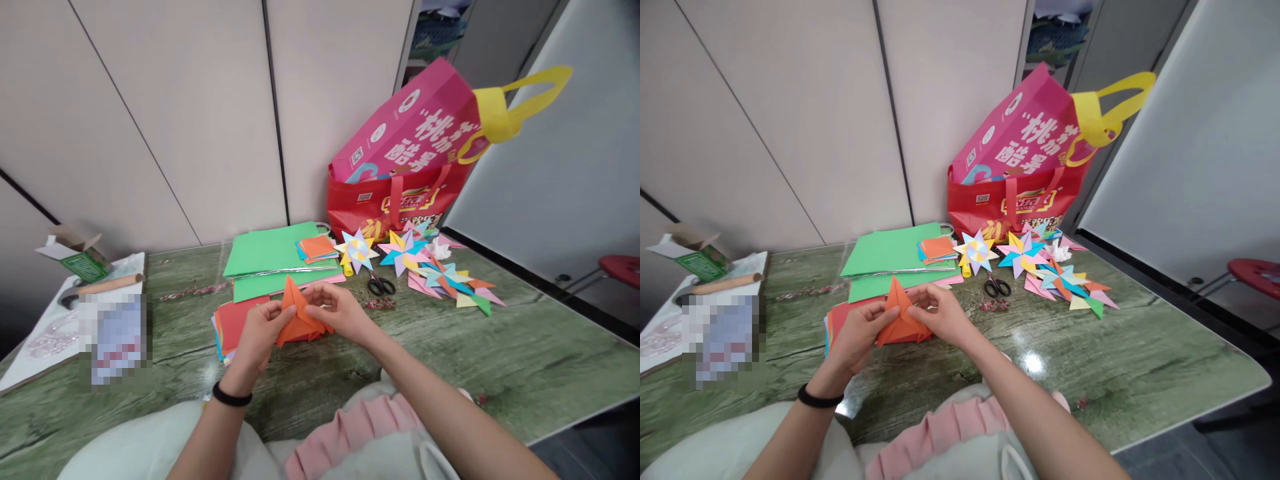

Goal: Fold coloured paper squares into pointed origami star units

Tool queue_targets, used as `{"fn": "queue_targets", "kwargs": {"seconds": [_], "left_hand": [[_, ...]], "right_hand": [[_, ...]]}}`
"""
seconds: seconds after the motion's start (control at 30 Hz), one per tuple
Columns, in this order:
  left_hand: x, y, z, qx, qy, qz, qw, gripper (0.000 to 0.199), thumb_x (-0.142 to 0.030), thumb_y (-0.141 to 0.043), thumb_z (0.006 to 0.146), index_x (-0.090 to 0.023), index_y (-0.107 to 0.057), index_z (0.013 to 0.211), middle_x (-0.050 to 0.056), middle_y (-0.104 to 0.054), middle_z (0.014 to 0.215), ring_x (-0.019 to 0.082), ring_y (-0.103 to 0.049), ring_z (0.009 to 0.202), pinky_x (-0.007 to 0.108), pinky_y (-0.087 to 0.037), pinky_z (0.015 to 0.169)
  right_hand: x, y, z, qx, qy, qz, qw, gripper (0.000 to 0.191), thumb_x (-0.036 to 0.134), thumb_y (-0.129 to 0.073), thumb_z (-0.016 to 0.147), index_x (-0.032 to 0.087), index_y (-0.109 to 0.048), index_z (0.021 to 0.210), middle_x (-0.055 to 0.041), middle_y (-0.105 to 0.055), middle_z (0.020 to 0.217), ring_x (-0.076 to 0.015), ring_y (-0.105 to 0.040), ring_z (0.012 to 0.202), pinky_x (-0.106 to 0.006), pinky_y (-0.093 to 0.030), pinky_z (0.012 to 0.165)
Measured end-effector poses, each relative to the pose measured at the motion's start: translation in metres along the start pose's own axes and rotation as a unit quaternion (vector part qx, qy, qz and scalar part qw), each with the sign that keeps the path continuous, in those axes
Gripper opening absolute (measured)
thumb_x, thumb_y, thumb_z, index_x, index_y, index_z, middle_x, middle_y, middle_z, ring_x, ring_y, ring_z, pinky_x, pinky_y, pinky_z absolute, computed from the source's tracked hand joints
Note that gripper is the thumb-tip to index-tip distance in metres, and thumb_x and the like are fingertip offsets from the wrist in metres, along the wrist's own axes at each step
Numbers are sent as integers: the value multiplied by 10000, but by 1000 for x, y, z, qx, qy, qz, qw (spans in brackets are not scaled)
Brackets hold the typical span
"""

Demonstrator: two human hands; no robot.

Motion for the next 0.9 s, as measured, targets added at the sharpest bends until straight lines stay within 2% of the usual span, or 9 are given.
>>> {"fn": "queue_targets", "kwargs": {"seconds": [0.1, 0.2, 0.3, 0.5, 0.6, 0.7, 0.83, 0.9], "left_hand": [[1, -3, -1, 17, 14, 4, 1000, 383, -348, -772, 535, -112, -646, 809, 41, -711, 669, 176, -653, 616, 247, -484, 581], [1, -3, -1, 17, 28, 3, 999, 510, -328, -780, 530, -127, -577, 952, 47, -717, 660, 218, -677, 637, 287, -508, 586], [1, -3, -2, 18, 33, 20, 999, 551, -307, -789, 519, -133, -537, 977, 55, -719, 655, 235, -682, 637, 291, -514, 565], [1, -3, -1, 21, 21, 66, 997, 498, -286, -772, 540, -142, -552, 964, 48, -713, 676, 207, -674, 624, 282, -520, 559], [-2, -3, 0, 19, -3, 87, 996, 450, -257, -762, 541, -145, -580, 937, 64, -706, 806, 202, -667, 693, 280, -532, 552], [-5, -3, -1, 21, -13, 102, 995, 401, -248, -739, 553, -140, -598, 913, 82, -666, 933, 199, -647, 710, 260, -518, 456], [-5, -7, -3, 45, -3, 99, 994, 415, -210, -732, 542, -122, -598, 925, 51, -656, 811, 151, -606, 578, 218, -464, 369], [-4, -4, -2, 27, -4, 76, 997, 433, -204, -731, 537, -120, -592, 938, 33, -653, 760, 138, -593, 542, 208, -453, 363]], "right_hand": [[-3, 0, 0, -4, -30, 50, 998, 360, 286, -673, 667, 179, -570, 995, -42, -658, 851, -151, -612, 783, -280, -473, 702], [-7, 0, -1, 0, -70, 121, 990, 381, 327, -669, 682, 189, -560, 1020, -42, -670, 869, -143, -623, 753, -270, -481, 657], [-8, -3, -1, 15, -89, 179, 980, 407, 313, -697, 658, 190, -566, 1024, -42, -677, 879, -139, -629, 736, -247, -480, 614], [-10, -6, -2, 36, -110, 229, 967, 359, 257, -723, 636, 175, -623, 971, -33, -684, 844, -118, -629, 682, -234, -488, 617], [-10, -5, -1, 49, -96, 262, 959, 305, 233, -710, 655, 178, -637, 946, -35, -683, 898, -120, -635, 751, -236, -500, 665], [-10, -5, -1, 54, -84, 276, 956, 279, 206, -701, 665, 186, -643, 937, -28, -681, 928, -114, -631, 811, -215, -497, 686], [-9, -6, -1, 59, -86, 272, 957, 291, 198, -702, 659, 188, -642, 943, -31, -686, 914, -116, -634, 813, -206, -494, 672], [-9, -5, -1, 39, -92, 279, 955, 302, 212, -708, 649, 182, -641, 942, -43, -684, 924, -131, -638, 820, -229, -499, 693]]}}
Point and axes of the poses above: each hand's wrist, its own z-axis towards the middle knuckle, its own y-axis out of the back of the hand, x = y × z, the point moved 6 cm from there along z, towards the middle knuckle
